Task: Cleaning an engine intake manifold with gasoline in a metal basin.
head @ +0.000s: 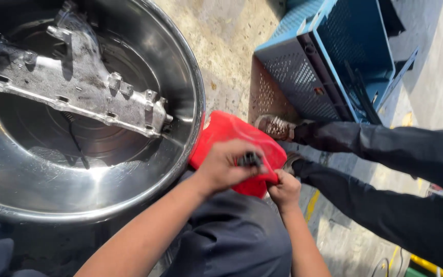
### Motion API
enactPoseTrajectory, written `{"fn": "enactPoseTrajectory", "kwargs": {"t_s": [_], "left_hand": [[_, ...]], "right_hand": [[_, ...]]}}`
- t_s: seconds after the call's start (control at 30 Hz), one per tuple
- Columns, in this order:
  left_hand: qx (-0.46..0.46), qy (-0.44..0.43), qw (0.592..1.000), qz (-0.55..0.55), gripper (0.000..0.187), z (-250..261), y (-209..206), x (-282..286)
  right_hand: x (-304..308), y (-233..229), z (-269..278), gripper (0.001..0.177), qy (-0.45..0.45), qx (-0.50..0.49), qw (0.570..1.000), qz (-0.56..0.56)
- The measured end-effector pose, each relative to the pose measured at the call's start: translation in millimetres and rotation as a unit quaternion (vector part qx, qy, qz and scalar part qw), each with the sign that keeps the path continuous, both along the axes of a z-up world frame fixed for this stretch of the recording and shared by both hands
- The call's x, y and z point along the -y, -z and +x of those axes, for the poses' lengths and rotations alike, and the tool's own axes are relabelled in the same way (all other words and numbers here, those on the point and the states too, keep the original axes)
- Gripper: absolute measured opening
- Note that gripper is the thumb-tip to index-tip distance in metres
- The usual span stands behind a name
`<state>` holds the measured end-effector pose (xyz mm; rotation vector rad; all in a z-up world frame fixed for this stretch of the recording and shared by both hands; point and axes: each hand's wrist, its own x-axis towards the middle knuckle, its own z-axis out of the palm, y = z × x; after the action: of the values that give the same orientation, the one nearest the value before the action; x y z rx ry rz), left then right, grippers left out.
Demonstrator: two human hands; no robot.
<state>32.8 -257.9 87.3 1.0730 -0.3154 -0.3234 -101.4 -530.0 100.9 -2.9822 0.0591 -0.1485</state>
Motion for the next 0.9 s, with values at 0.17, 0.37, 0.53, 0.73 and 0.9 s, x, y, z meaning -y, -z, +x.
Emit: {"fn": "enactPoseTrajectory", "kwargs": {"t_s": [0.17, 0.37, 0.53, 0.73, 0.9], "left_hand": [[0.087, -0.021, 0.994, -0.057, 0.032, -25.6, -11.1, -6.2], [0.199, -0.057, 0.978, -0.037, 0.039, -37.3, -2.7, 9.1], [0.255, -0.189, 0.943, 0.104, 0.055, 3.0, 11.9, -47.5], [-0.038, -0.205, 0.783, 0.586, 0.03, -28.4, 180.6, -140.6], [-0.308, -0.005, 0.66, 0.685, 0.056, -71.7, 221.0, -231.2]], "right_hand": [[23.7, 12.2, -12.3, 0.035, -0.045, -0.022, 0.998, 0.049], [65.0, 23.6, -30.7, 0.012, 0.025, -0.088, 0.987, 0.13], [29.4, -5.8, 12.0, 0.02, -0.054, -0.071, 0.996, 0.013], [-40.3, -74.6, 55.7, 0.022, -0.026, -0.178, 0.977, -0.118], [-71.3, -91.9, 78.2, 0.024, 0.011, -0.28, 0.938, -0.205]]}}
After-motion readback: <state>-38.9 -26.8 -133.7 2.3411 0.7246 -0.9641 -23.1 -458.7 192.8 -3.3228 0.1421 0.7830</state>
